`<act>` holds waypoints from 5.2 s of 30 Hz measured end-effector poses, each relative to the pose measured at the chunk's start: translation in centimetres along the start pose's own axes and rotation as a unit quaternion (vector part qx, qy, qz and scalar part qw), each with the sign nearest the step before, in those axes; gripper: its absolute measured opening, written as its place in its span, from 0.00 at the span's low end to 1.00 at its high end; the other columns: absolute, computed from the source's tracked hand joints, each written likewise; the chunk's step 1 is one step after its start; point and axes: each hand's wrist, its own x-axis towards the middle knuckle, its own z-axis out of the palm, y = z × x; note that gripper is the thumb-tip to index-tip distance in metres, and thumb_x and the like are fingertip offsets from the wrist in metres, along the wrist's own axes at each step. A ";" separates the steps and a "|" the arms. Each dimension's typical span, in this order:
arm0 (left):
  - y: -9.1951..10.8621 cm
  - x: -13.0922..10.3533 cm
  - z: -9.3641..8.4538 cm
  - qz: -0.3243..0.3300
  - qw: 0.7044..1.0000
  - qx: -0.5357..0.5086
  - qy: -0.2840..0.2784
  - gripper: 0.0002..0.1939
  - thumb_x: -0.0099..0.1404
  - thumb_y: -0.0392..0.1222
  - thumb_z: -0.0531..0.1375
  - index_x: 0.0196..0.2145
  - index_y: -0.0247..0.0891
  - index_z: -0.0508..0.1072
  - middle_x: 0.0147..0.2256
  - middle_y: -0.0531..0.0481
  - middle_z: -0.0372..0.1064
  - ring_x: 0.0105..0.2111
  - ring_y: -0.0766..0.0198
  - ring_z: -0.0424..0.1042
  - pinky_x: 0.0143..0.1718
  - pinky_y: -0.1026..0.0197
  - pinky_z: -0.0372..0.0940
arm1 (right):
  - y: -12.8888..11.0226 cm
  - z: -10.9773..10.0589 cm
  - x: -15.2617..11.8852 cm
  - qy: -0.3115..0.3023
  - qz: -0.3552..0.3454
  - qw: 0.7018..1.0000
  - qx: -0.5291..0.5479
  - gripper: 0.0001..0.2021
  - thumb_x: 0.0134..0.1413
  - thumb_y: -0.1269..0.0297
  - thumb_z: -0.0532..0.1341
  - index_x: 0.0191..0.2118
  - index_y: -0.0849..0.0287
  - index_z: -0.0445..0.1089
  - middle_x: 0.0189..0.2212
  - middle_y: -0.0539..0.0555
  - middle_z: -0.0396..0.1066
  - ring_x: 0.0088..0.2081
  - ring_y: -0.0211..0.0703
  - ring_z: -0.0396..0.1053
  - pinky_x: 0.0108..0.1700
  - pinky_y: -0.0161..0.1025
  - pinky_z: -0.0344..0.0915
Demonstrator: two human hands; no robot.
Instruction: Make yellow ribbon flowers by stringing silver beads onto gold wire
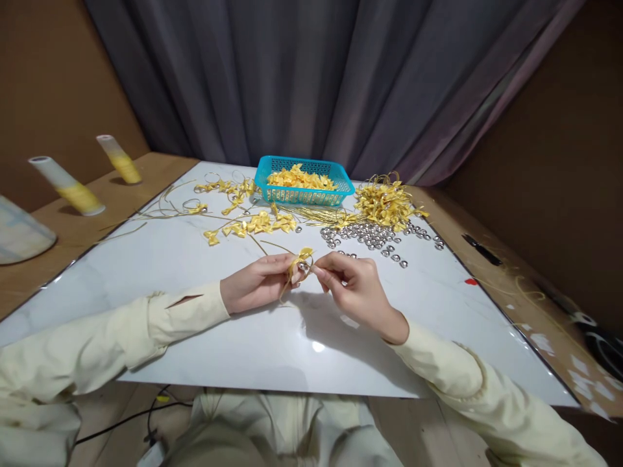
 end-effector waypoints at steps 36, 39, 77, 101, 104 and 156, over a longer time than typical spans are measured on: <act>0.1 0.1 -0.4 -0.005 0.999 0.048 0.010 0.08 0.55 0.36 0.65 0.24 0.28 0.73 0.24 0.48 0.66 0.27 0.69 0.64 0.30 0.70 0.61 | -1.0 -1.0 0.2 -0.051 0.081 0.995 0.023 0.08 0.52 0.70 0.57 0.24 0.64 0.70 0.14 0.48 0.62 0.18 0.30 0.55 0.24 0.30 0.53; 0.2 0.1 -0.4 -0.003 0.999 0.049 0.004 0.08 0.55 0.37 0.66 0.24 0.28 0.74 0.24 0.48 0.66 0.26 0.70 0.64 0.30 0.71 0.61 | -0.5 -1.0 0.3 -0.064 0.074 0.994 0.043 0.08 0.52 0.69 0.57 0.26 0.65 0.70 0.15 0.48 0.62 0.18 0.30 0.55 0.24 0.31 0.53; 0.9 0.2 -0.8 0.034 0.984 0.177 0.002 0.10 0.57 0.42 0.64 0.25 0.31 0.74 0.25 0.49 0.67 0.27 0.68 0.65 0.32 0.67 0.58 | 0.4 -0.9 0.4 -0.067 0.051 0.996 -0.008 0.07 0.53 0.69 0.55 0.27 0.62 0.67 0.16 0.47 0.61 0.18 0.30 0.52 0.24 0.31 0.50; 2.4 0.0 -0.6 -0.014 0.898 0.428 -0.104 0.11 0.63 0.42 0.58 0.28 0.31 0.72 0.27 0.51 0.69 0.28 0.69 0.66 0.33 0.67 0.60 | 0.8 -2.6 0.5 -0.144 -0.060 0.987 -0.039 0.09 0.54 0.63 0.62 0.41 0.59 0.69 0.38 0.55 0.73 0.35 0.37 0.71 0.37 0.34 0.68; 2.4 0.1 -0.6 -0.015 0.895 0.431 -0.118 0.11 0.64 0.41 0.56 0.28 0.31 0.71 0.27 0.52 0.69 0.29 0.70 0.66 0.33 0.67 0.60 | 0.6 -2.0 0.3 -0.136 -0.059 0.988 -0.033 0.04 0.55 0.68 0.61 0.36 0.61 0.71 0.30 0.52 0.75 0.30 0.33 0.71 0.32 0.29 0.66; 2.0 -0.5 -0.3 0.191 0.734 0.639 -0.129 0.13 0.68 0.39 0.49 0.29 0.33 0.68 0.28 0.47 0.67 0.32 0.67 0.66 0.38 0.65 0.60 | 0.3 -2.3 0.1 -0.136 -0.056 0.989 -0.004 0.05 0.54 0.71 0.60 0.37 0.61 0.71 0.40 0.56 0.73 0.34 0.36 0.74 0.40 0.34 0.73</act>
